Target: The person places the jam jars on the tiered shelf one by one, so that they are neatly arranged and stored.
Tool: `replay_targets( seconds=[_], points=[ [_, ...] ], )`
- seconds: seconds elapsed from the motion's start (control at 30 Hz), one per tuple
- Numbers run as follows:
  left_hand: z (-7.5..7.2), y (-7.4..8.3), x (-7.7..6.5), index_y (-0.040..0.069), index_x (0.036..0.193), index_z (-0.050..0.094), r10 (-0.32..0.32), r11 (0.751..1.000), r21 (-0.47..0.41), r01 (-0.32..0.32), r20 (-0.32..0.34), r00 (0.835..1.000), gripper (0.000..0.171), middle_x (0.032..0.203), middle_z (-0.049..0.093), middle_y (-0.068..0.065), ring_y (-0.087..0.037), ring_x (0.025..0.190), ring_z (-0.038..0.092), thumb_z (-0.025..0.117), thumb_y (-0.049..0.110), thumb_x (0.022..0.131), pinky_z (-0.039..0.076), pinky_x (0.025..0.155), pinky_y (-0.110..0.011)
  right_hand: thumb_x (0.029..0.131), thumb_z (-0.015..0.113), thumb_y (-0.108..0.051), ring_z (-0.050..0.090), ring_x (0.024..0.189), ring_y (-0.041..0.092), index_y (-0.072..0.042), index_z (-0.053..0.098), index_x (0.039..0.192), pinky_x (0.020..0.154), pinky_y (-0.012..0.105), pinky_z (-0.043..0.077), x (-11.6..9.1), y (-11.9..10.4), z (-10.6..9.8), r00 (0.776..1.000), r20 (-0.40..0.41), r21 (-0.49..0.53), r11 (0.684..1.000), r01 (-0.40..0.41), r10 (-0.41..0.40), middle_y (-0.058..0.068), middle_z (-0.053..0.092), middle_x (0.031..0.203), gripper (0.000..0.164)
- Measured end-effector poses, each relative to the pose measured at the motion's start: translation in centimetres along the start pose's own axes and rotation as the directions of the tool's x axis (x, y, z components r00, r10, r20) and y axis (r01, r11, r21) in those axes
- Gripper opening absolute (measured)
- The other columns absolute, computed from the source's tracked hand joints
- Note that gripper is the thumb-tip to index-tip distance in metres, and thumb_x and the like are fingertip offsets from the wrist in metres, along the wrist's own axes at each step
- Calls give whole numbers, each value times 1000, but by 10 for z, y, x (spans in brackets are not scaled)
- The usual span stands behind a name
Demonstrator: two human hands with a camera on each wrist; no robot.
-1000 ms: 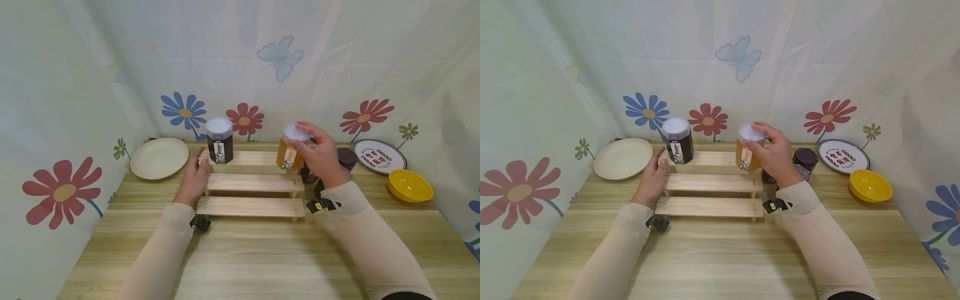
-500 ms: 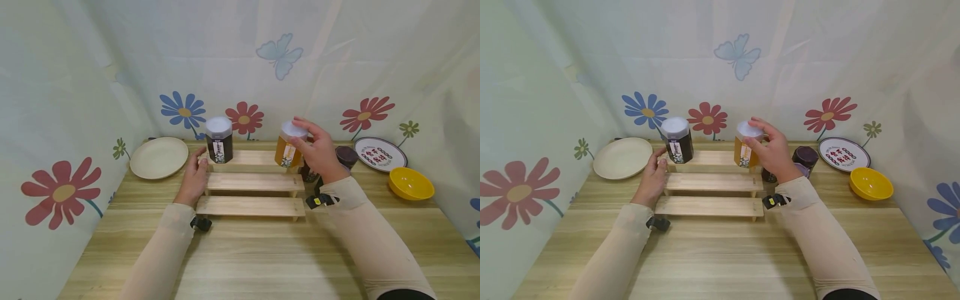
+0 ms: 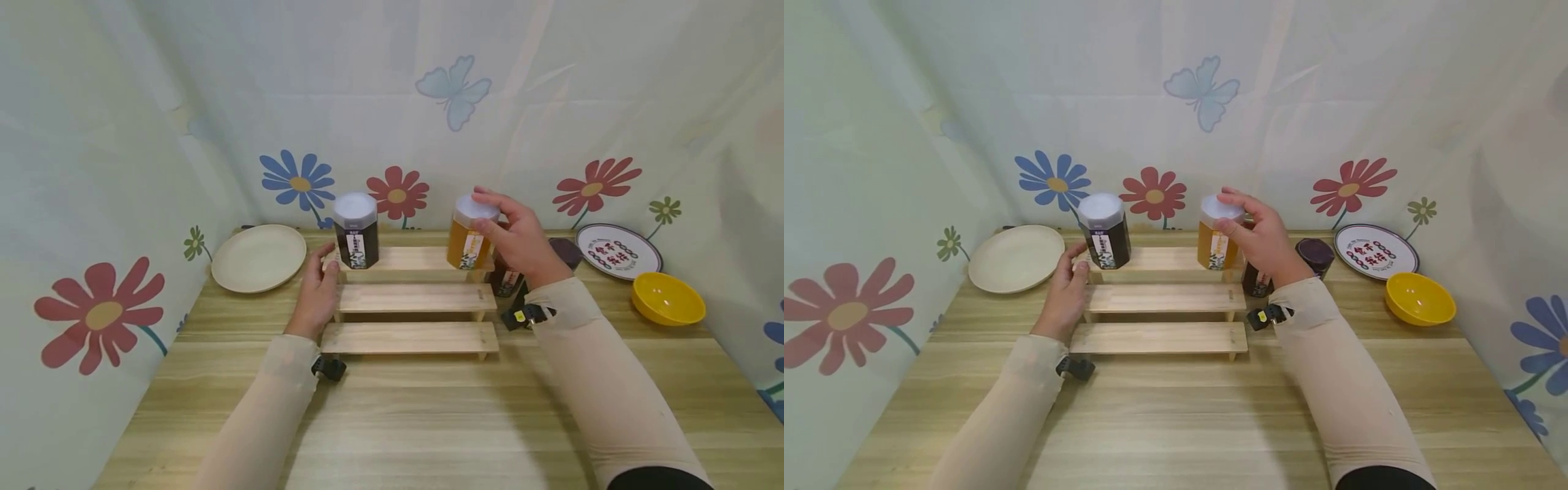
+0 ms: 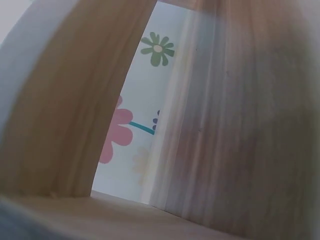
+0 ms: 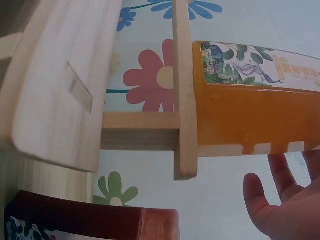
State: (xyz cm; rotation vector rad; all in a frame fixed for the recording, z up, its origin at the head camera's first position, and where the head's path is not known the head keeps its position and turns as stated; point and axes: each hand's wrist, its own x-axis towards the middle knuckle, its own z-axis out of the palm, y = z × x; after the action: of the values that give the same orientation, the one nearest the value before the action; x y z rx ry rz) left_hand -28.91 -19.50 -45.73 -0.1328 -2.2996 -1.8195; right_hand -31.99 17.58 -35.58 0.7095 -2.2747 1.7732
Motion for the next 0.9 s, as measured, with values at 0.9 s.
replay_targets(
  seconds=[0.9],
  points=[
    [0,-5,0,11,158,40,-11,993,-118,12,2,1000,44,168,32,-11,-26,153,29,41,20,115,25,126,-50,106,61,-4,51,126,13,2,54,150,99,18,48,3,-6,7,999,5,27,998,-53,53,15,43,163,45]
  ],
)
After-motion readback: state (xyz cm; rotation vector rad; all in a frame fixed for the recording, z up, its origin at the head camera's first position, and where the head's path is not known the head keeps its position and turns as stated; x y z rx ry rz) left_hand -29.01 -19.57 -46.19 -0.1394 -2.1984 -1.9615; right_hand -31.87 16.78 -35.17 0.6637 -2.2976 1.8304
